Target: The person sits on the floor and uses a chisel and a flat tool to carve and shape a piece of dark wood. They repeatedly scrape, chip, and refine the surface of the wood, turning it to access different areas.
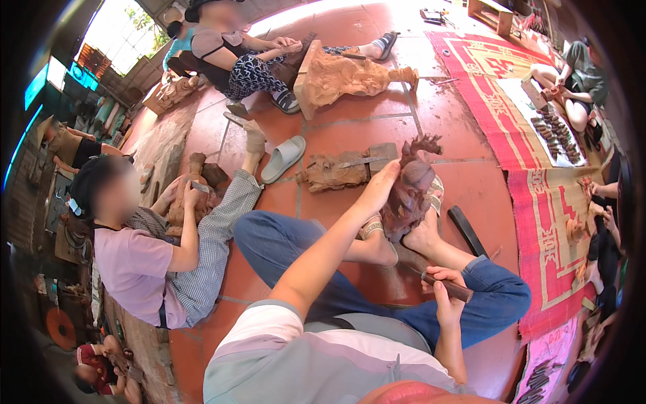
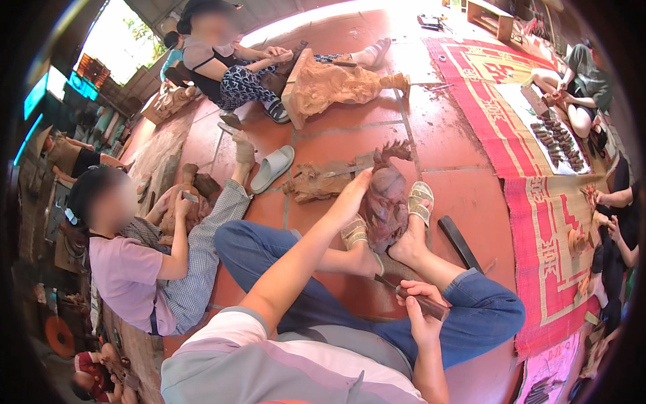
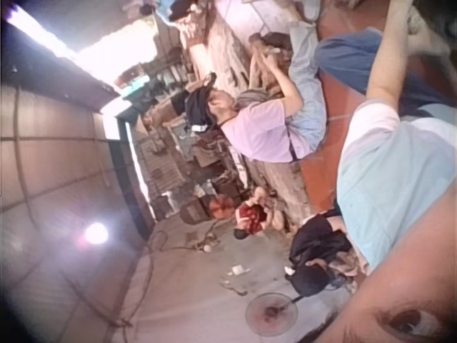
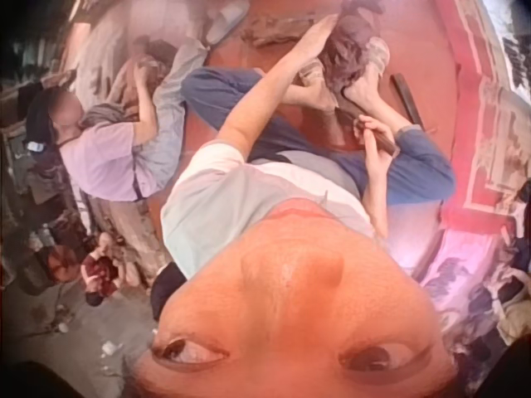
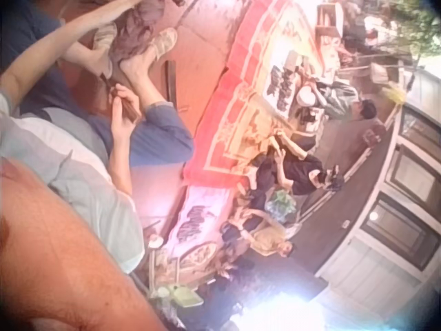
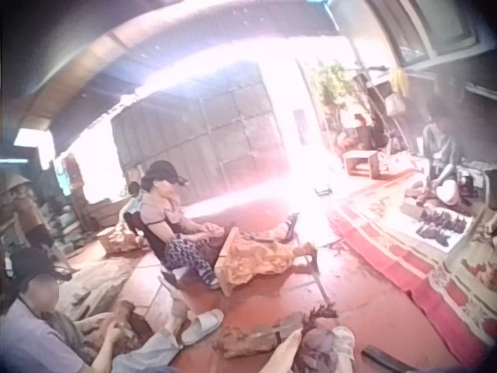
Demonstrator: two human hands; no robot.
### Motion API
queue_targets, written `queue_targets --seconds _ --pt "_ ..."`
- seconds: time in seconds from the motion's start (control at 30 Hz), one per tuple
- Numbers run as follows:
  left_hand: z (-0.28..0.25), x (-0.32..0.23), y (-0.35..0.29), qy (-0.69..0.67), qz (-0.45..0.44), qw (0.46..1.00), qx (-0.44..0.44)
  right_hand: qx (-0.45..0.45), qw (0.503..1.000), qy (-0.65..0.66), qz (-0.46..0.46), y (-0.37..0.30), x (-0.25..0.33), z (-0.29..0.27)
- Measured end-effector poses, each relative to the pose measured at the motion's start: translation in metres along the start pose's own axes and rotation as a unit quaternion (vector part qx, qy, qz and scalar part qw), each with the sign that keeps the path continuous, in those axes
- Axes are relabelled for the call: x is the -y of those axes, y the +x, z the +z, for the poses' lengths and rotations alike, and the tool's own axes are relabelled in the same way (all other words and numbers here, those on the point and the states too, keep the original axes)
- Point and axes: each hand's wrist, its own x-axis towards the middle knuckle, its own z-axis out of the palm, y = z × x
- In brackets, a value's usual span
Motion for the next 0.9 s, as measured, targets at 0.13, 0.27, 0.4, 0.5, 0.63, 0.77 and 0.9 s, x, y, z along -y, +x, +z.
queue_targets --seconds 0.13,0.27,0.4,0.5,0.63,0.77,0.9 --pt "0.029 -0.032 -0.005 0.082 0.122 0.984 -0.104 -0.024 0.999 0.018 -0.025 0.0 -0.001 -0.014" --pt "0.057 -0.075 -0.007 0.442 0.31 0.837 -0.09 -0.047 0.998 0.048 -0.02 0.003 -0.001 -0.03" --pt "0.074 -0.077 0.006 0.572 0.218 0.784 -0.105 -0.065 0.995 -0.029 -0.07 0.008 0.005 -0.036" --pt "0.069 -0.083 0.022 0.566 0.237 0.788 -0.055 -0.081 0.99 -0.05 -0.103 0.008 0.009 -0.042" --pt "0.038 -0.096 0.053 0.536 0.19 0.822 -0.017 -0.109 0.99 -0.042 -0.082 0.002 0.012 -0.052" --pt "0.001 -0.108 0.073 0.517 0.198 0.832 0.033 -0.121 0.988 -0.051 -0.086 0.0 0.01 -0.059" --pt "-0.01 -0.116 0.073 0.482 0.146 0.863 0.048 -0.102 0.991 -0.05 -0.076 0.005 0.007 -0.06"
